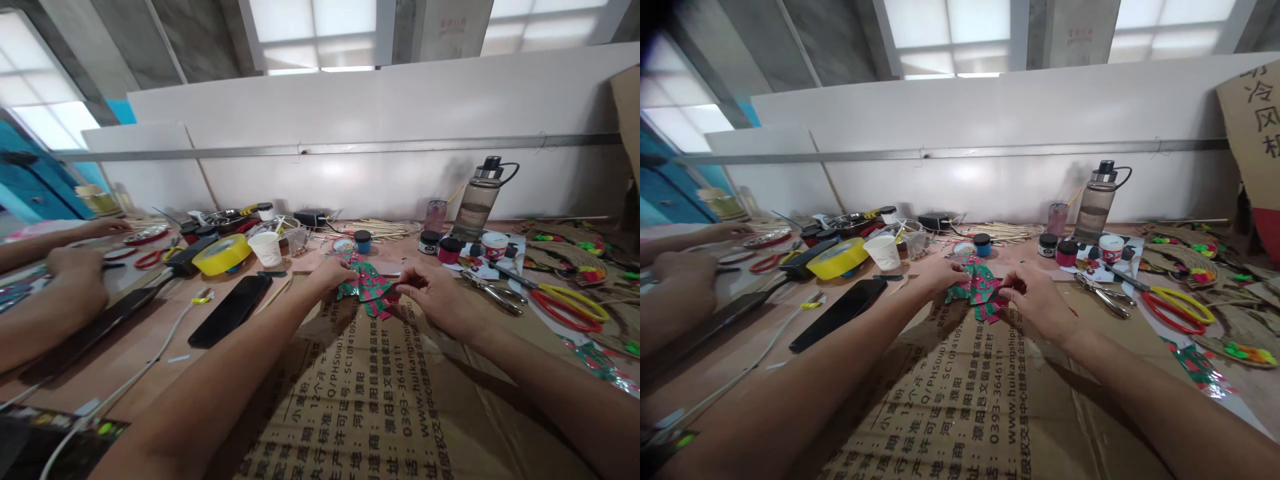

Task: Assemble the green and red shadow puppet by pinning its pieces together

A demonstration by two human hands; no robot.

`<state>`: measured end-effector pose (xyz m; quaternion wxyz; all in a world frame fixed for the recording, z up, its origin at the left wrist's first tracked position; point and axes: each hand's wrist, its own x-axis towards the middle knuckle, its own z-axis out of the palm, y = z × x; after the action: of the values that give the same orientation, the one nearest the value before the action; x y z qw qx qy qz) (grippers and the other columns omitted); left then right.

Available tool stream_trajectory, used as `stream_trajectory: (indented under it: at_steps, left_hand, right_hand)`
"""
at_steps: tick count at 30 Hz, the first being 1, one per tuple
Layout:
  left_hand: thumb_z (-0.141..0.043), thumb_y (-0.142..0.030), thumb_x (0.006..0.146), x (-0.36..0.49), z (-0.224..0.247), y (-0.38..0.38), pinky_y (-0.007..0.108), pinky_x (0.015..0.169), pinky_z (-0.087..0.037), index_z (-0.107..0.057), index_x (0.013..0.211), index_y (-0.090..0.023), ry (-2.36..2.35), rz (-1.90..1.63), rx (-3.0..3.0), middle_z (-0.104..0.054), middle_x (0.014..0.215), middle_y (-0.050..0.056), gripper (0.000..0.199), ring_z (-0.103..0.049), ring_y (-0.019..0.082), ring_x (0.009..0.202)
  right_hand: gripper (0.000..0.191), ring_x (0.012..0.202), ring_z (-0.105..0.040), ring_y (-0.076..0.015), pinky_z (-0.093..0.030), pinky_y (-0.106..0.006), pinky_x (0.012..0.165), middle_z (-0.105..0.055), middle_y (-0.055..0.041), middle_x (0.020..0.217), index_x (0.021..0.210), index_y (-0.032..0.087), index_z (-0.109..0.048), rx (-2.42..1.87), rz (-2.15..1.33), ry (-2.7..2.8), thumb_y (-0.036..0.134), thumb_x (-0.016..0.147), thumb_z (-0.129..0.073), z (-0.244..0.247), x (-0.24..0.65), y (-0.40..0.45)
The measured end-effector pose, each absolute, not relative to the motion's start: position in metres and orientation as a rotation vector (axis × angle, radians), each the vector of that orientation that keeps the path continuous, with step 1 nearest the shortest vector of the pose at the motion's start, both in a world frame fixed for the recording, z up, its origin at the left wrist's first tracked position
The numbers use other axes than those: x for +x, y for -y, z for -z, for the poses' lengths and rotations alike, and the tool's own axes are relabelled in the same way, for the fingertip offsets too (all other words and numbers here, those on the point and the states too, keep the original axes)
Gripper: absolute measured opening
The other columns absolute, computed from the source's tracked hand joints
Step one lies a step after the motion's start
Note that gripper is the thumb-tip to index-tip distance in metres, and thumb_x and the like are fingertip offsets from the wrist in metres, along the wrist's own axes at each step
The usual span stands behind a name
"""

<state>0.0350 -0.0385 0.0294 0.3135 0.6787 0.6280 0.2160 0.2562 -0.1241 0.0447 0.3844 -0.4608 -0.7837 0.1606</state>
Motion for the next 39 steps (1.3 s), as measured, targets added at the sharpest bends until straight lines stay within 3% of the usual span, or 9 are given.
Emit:
stream_trajectory:
  at_steps: [8,12,15,23,30,34,39]
  left_hand:
    - [-0.068,-0.016,0.064,0.041,-0.033,0.04,0.023,0.046,-0.032,-0.048,0.048,-0.018,-1.615,-0.757,1.457,-0.042,0.043,-0.005,0.026,-0.046,0.012,0.049]
    - [-0.064,-0.015,0.072,0.043,-0.02,0.032,0.024,0.054,-0.049,-0.052,0.061,-0.019,-1.489,-0.785,1.299,-0.058,0.057,-0.002,0.017,-0.058,0.013,0.056]
    - [-0.068,-0.011,0.07,0.042,-0.016,0.032,0.024,0.059,-0.054,-0.057,0.071,-0.018,-1.429,-0.835,1.227,-0.065,0.066,-0.001,0.013,-0.063,0.013,0.063]
    - [-0.075,-0.007,0.064,0.04,-0.01,0.031,0.022,0.053,-0.053,-0.059,0.068,-0.015,-1.302,-0.78,0.989,-0.066,0.062,0.0,0.019,-0.061,0.012,0.055]
    - [-0.062,-0.009,0.077,0.047,-0.016,0.035,0.026,0.059,-0.058,-0.06,0.075,-0.013,-1.151,-0.819,0.925,-0.069,0.069,0.006,0.005,-0.066,0.015,0.059]
    - [-0.062,-0.017,0.08,0.051,-0.015,0.038,0.029,0.055,-0.058,-0.057,0.078,-0.015,-1.189,-0.856,0.935,-0.068,0.067,0.006,0.006,-0.066,0.017,0.056]
    - [-0.078,-0.015,0.064,0.051,-0.013,0.044,0.026,0.045,-0.051,-0.058,0.07,-0.017,-1.299,-0.916,1.035,-0.063,0.058,0.001,0.021,-0.061,0.017,0.047]
  right_hand:
    - [0.008,0.067,-0.057,-0.0161,-0.042,-0.028,0.061,-0.067,-0.0011,0.072,0.077,0.019,-0.065,-1.199,-0.399,2.003,0.024,0.083,-0.062,-0.042,0.256,0.124]
    - [0.009,0.066,-0.056,-0.0156,-0.041,-0.026,0.06,-0.066,-0.0009,0.071,0.076,0.019,-0.065,-1.202,-0.386,2.008,0.023,0.083,-0.062,-0.042,0.256,0.124]
    - [0.008,0.067,-0.056,-0.0153,-0.041,-0.026,0.061,-0.066,-0.0006,0.072,0.076,0.019,-0.064,-1.184,-0.388,2.013,0.023,0.083,-0.062,-0.042,0.256,0.125]
    - [0.007,0.07,-0.058,-0.0158,-0.042,-0.027,0.064,-0.067,-0.0018,0.075,0.077,0.019,-0.063,-1.163,-0.337,1.997,0.018,0.083,-0.063,-0.041,0.255,0.126]
    - [0.007,0.073,-0.059,-0.0168,-0.043,-0.028,0.067,-0.067,-0.0017,0.077,0.078,0.019,-0.064,-1.113,-0.249,2.002,0.022,0.085,-0.062,-0.038,0.256,0.126]
    - [0.007,0.073,-0.058,-0.0167,-0.043,-0.029,0.067,-0.066,-0.0018,0.077,0.079,0.019,-0.063,-1.099,-0.216,2.033,0.022,0.085,-0.061,-0.035,0.257,0.125]
    - [0.007,0.074,-0.057,-0.0166,-0.043,-0.028,0.067,-0.066,-0.0016,0.077,0.079,0.019,-0.063,-1.082,-0.215,2.073,0.021,0.086,-0.061,-0.032,0.257,0.125]
